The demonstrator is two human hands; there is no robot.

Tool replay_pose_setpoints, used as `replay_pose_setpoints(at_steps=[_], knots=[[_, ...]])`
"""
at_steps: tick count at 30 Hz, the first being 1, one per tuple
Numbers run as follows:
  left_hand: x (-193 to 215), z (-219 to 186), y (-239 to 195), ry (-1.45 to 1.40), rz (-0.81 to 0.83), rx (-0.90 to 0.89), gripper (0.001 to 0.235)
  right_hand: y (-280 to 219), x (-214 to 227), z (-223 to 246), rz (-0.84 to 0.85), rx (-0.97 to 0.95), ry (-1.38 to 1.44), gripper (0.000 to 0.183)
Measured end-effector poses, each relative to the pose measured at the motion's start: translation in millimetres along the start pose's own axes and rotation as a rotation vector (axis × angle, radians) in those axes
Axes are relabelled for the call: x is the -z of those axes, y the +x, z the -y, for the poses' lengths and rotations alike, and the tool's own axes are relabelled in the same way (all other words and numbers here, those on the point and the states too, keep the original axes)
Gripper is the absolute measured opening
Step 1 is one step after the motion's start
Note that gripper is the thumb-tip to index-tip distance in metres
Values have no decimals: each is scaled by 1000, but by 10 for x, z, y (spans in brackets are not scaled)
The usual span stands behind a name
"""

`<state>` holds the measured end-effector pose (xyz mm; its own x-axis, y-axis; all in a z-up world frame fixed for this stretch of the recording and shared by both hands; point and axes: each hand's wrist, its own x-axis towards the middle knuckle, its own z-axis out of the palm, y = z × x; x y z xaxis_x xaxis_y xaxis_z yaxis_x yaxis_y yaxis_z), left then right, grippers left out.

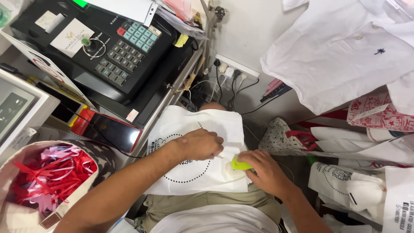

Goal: Attaching small decorative pink bows to white gift bags using a handheld tagging tool at a retail counter.

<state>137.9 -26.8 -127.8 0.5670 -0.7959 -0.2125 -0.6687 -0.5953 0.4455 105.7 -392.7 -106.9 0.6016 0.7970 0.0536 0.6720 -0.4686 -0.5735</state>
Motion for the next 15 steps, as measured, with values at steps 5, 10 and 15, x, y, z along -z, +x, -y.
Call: replay_pose_setpoints(at_steps=[5, 10, 15], knots=[[-48, 154, 83, 329, -64, -96, 19, -28, 5, -40, 43, 42, 9, 47], [122, 33, 46, 233, -83, -157, 21, 7, 189, 9, -80, 8, 17, 56], [-24, -43, 75, 134, -170, -150, 34, 14, 146, -39, -222, 46, -112, 61]])
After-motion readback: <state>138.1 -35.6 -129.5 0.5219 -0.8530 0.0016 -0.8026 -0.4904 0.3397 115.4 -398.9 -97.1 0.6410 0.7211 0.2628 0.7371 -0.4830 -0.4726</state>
